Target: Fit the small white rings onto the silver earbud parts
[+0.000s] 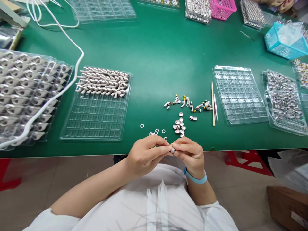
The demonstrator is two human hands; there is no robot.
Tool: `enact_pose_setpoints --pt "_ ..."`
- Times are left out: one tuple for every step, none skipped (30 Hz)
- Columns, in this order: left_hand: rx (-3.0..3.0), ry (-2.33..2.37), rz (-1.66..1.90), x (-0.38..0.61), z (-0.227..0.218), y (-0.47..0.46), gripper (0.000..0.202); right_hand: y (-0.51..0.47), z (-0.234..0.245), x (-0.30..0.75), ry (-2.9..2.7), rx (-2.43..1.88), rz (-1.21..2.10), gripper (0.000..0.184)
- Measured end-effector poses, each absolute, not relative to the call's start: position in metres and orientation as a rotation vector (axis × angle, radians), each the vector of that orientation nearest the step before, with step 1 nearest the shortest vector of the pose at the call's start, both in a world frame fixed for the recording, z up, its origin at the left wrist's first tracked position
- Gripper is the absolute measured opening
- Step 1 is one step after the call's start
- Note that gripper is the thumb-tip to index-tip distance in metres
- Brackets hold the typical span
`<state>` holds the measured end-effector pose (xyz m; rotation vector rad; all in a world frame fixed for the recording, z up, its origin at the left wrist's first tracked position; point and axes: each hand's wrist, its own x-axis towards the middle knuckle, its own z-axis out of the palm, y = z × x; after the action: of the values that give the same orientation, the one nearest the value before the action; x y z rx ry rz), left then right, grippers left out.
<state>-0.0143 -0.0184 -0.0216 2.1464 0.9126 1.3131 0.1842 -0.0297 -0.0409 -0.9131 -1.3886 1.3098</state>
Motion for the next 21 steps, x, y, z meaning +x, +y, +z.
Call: enact_pose_setpoints --pt "2.146 0.908 1.313 -0.0143 -0.0215 -0.0182 0.016 -0.0299 -0.0411 0.184 -1.385 -0.921 1.308 0.03" --pt "2.15 0.903 1.313 -0.0142 -0.0211 -0.0179 0.016 -0.0301 -0.0414 0.1839 -1.381 -0.927 1.308 0.028" --pt "2.158 0.902 1.315 -0.0142 -0.0204 -0.0174 0.015 -0.0304 -0.0417 0.1837 -1.376 -0.932 1.31 0.027" --pt "2.167 0.906 1.315 -0.0142 -0.0197 -0.017 0.014 -0.0306 -0.0419 0.1836 -1.371 -0.935 1.31 0.027" --pt "2.175 0.91 1.312 -0.0143 -0.0189 -0.0166 0.014 -0.0308 -0.0421 0.1834 -1.37 -0.934 1.309 0.027" --pt "2.181 0.912 1.309 -0.0143 -0.0183 -0.0163 0.014 -0.031 -0.0421 0.1831 -1.372 -0.933 1.307 0.028" --pt "2.184 0.912 1.305 -0.0143 -0.0179 -0.0162 0.014 -0.031 -0.0419 0.1829 -1.374 -0.93 1.304 0.028" --pt "2.185 0.912 1.302 -0.0144 -0.0178 -0.0162 0.014 -0.031 -0.0416 0.1827 -1.374 -0.929 1.301 0.028" --pt "2.184 0.912 1.3 -0.0144 -0.018 -0.0163 0.014 -0.0309 -0.0413 0.1824 -1.371 -0.932 1.299 0.028" --pt "2.182 0.912 1.299 -0.0144 -0.0184 -0.0165 0.014 -0.0308 -0.0409 0.1823 -1.368 -0.934 1.299 0.028" --pt "2.178 0.915 1.3 -0.0144 -0.019 -0.0167 0.014 -0.0307 -0.0405 0.1821 -1.366 -0.936 1.3 0.028" --pt "2.173 0.917 1.301 -0.0143 -0.0195 -0.0169 0.014 -0.0306 -0.0402 0.1821 -1.366 -0.935 1.301 0.028" --pt "2.169 0.919 1.3 -0.0143 -0.0201 -0.0171 0.014 -0.0305 -0.04 0.1821 -1.369 -0.929 1.3 0.028" --pt "2.165 0.921 1.298 -0.0143 -0.0204 -0.0172 0.014 -0.0304 -0.0398 0.1821 -1.375 -0.92 1.302 0.03" --pt "2.161 0.92 1.297 -0.0143 -0.0206 -0.0173 0.015 -0.0303 -0.0396 0.1822 -1.381 -0.913 1.303 0.031" --pt "2.16 0.917 1.297 -0.0143 -0.0206 -0.0173 0.015 -0.0302 -0.0395 0.1823 -1.387 -0.908 1.303 0.032" --pt "2.161 0.914 1.297 -0.0144 -0.0204 -0.0172 0.015 -0.03 -0.0393 0.1824 -1.391 -0.908 1.302 0.033" --pt "2.162 0.909 1.3 -0.0146 -0.02 -0.0171 0.014 -0.0298 -0.039 0.1825 -1.398 -0.91 1.301 0.034" --pt "2.163 0.906 1.301 -0.0148 -0.0196 -0.017 0.014 -0.0297 -0.0387 0.1825 -1.406 -0.915 1.299 0.034" --pt "2.163 0.904 1.3 -0.0151 -0.0192 -0.017 0.014 -0.0295 -0.0382 0.1825 -1.416 -0.922 1.296 0.034" --pt "2.161 0.904 1.296 -0.0153 -0.0188 -0.0169 0.014 -0.0294 -0.0377 0.1825 -1.426 -0.93 1.291 0.033"
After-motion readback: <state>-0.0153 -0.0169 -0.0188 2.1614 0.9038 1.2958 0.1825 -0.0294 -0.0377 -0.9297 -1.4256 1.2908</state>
